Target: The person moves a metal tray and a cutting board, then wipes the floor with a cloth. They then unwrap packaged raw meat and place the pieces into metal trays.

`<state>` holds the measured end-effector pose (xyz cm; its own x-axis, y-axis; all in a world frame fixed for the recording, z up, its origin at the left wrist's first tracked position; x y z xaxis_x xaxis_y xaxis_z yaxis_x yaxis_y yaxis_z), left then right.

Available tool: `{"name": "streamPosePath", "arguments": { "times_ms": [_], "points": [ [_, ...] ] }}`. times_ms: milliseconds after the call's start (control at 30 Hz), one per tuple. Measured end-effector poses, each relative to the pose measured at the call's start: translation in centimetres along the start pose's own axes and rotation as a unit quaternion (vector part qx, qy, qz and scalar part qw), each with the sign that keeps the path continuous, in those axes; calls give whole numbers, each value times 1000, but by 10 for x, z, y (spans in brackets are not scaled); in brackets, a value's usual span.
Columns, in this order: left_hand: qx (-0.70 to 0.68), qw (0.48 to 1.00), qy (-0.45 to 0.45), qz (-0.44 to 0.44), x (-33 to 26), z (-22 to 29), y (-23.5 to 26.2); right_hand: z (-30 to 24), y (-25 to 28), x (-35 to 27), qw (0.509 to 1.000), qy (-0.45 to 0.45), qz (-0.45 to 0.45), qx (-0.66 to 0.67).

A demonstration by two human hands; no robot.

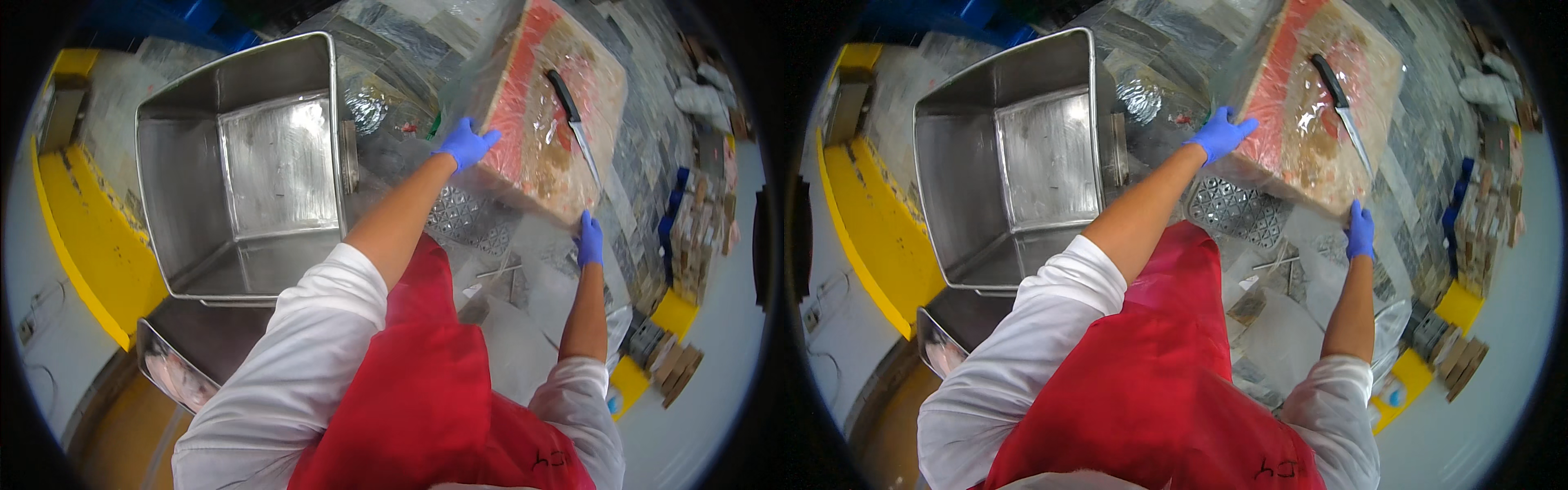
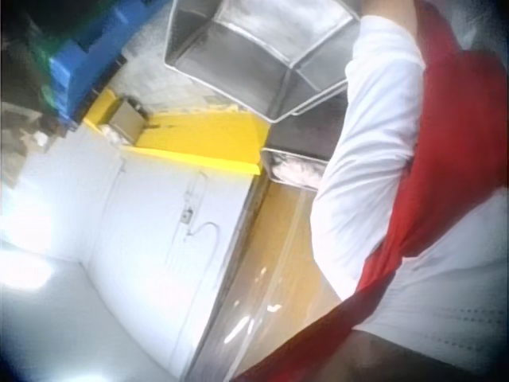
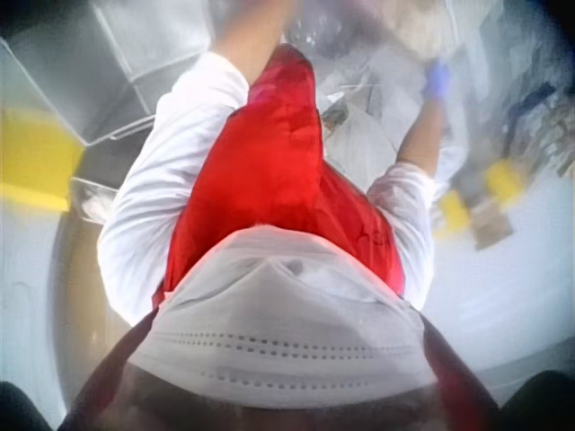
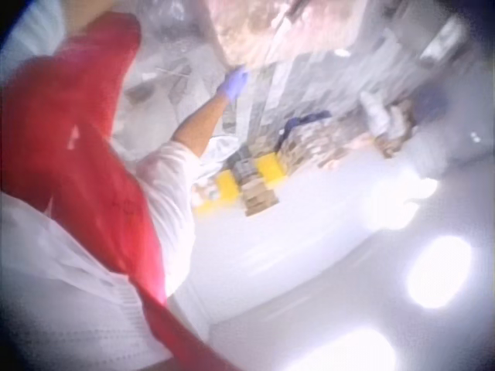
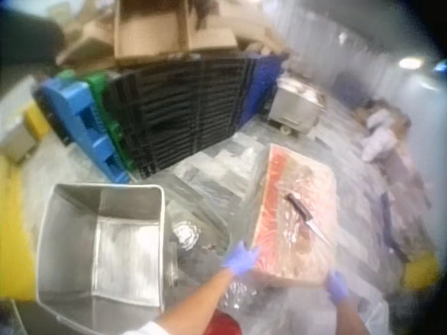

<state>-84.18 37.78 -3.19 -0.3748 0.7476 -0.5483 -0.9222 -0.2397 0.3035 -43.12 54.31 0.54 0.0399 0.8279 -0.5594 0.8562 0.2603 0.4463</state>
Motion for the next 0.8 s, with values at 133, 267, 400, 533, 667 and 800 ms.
{"name": "streamPosePath", "arguments": {
  "times_ms": [133,267,400,533,667,800],
  "points": [
    [-103,994,4,-32,-5,-10,-10,1,-5,-3,993,-36,-96,67],
    [-131,990,5,-47,-9,-6,-22,12,1,0,983,-56,-140,101],
    [-154,987,-19,-35,-8,-19,-29,11,-5,-18,980,-28,-168,100],
    [-137,989,-14,-51,-52,-28,-26,37,-2,-63,975,-34,-162,146],
    [-113,991,-17,-64,-83,-44,-31,73,6,-92,973,-56,-135,178],
    [-84,993,-5,-80,-107,-77,-32,97,6,-120,975,-92,-146,139]
  ]
}}
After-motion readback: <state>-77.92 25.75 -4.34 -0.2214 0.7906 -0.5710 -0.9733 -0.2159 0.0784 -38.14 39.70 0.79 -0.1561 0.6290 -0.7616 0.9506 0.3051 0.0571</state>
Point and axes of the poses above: each hand's wrist, its own x-axis towards the middle knuckle, its own y-axis out of the back of the hand, z = x × y, the point moved 8 cm from there along x, towards the middle knuckle, and after that the axes turned 13 degrees about x, right-handed, at the moved point
